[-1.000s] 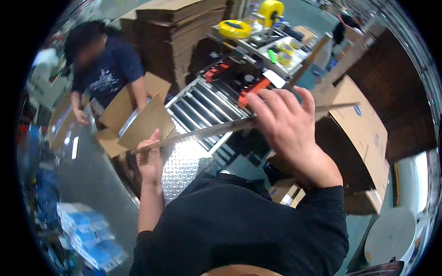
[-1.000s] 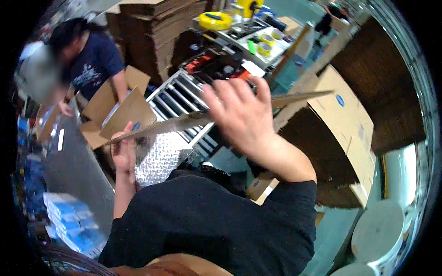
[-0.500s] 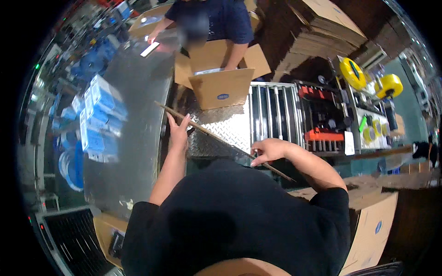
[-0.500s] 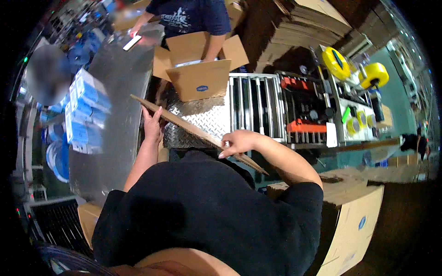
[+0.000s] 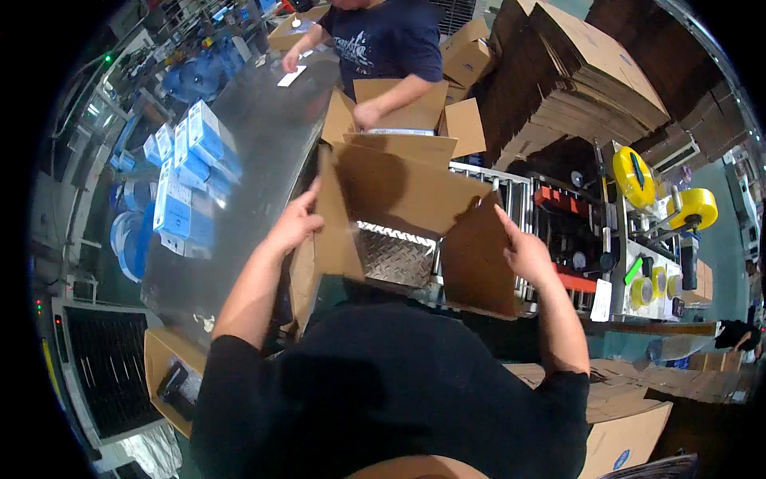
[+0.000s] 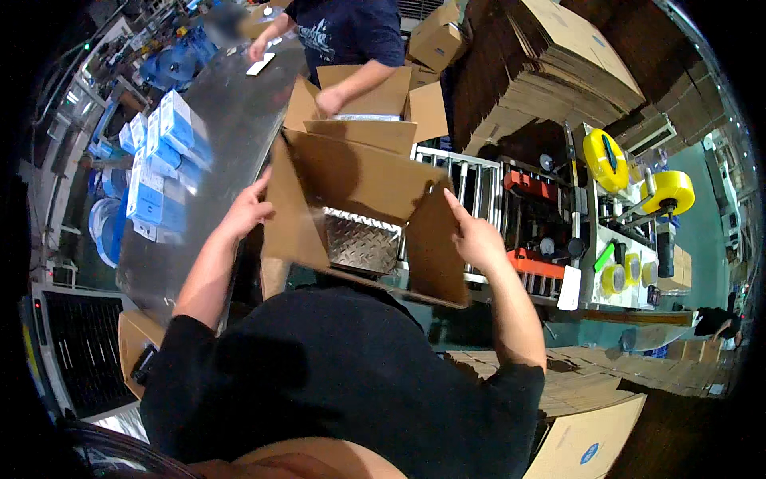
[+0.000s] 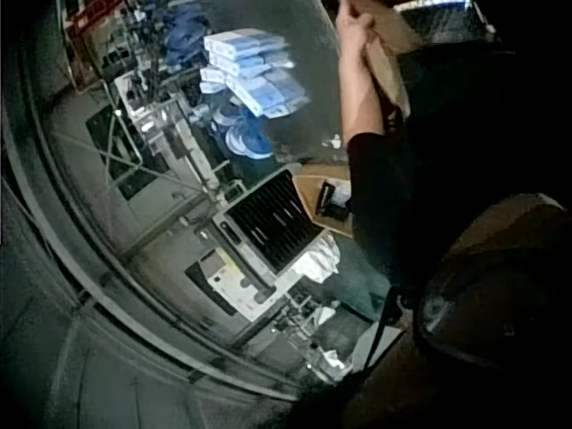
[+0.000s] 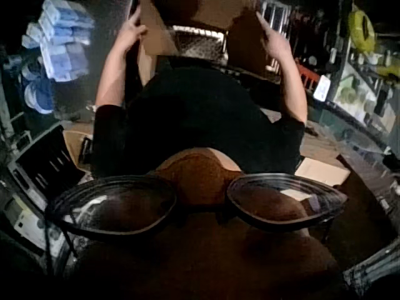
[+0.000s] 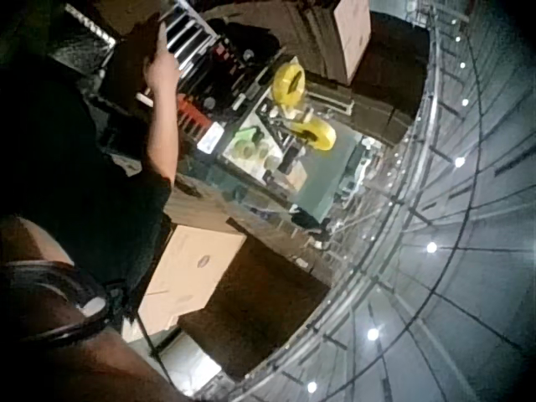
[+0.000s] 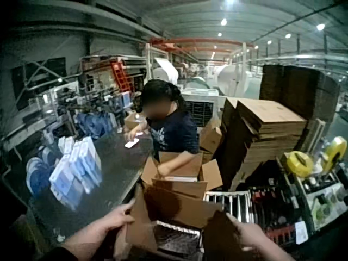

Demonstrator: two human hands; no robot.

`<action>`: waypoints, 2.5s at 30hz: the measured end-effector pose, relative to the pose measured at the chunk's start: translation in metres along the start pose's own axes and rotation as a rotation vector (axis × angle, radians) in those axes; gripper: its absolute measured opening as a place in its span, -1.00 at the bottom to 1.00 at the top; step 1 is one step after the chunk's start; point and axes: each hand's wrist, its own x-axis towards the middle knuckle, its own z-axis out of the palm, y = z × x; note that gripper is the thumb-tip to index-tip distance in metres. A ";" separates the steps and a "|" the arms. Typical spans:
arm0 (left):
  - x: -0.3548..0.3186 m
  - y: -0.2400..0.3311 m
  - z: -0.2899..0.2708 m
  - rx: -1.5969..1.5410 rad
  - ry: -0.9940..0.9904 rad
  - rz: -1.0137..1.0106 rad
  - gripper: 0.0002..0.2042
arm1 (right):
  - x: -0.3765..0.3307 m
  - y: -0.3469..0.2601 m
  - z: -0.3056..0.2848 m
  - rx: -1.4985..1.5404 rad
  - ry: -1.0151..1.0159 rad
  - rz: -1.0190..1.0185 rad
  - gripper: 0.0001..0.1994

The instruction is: The person packs product boxes into larger cardboard cartons, placing items inside, adding bubble wrap, and folding the carton flaps closed.

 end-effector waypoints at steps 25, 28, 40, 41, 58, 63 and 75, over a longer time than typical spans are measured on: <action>0.063 -0.142 0.015 1.322 0.207 0.161 -0.35 | 0.064 0.073 0.219 0.676 0.471 0.235 -0.35; 0.101 -0.097 -0.062 0.801 0.312 -0.332 -0.31 | 0.079 0.109 0.331 0.539 0.212 0.637 0.16; 0.073 -0.151 -0.048 -0.907 -0.084 -0.213 -0.32 | 0.012 0.000 0.110 1.486 0.314 0.184 -0.31; 0.081 -0.174 -0.056 -0.564 0.141 -0.253 -0.30 | 0.029 -0.021 0.105 1.328 0.229 0.247 -0.29; 0.074 -0.193 -0.181 0.493 0.434 -0.239 -0.58 | 0.075 -0.198 0.244 -0.213 -0.365 -0.114 -0.60; 0.061 -0.170 -0.224 0.393 0.379 -0.256 -0.54 | 0.087 -0.189 0.258 -0.030 -0.301 -0.063 -0.61; -0.017 -0.151 -0.650 0.864 1.145 -0.232 -0.11 | 0.178 -0.315 0.229 0.285 0.005 -0.319 -0.68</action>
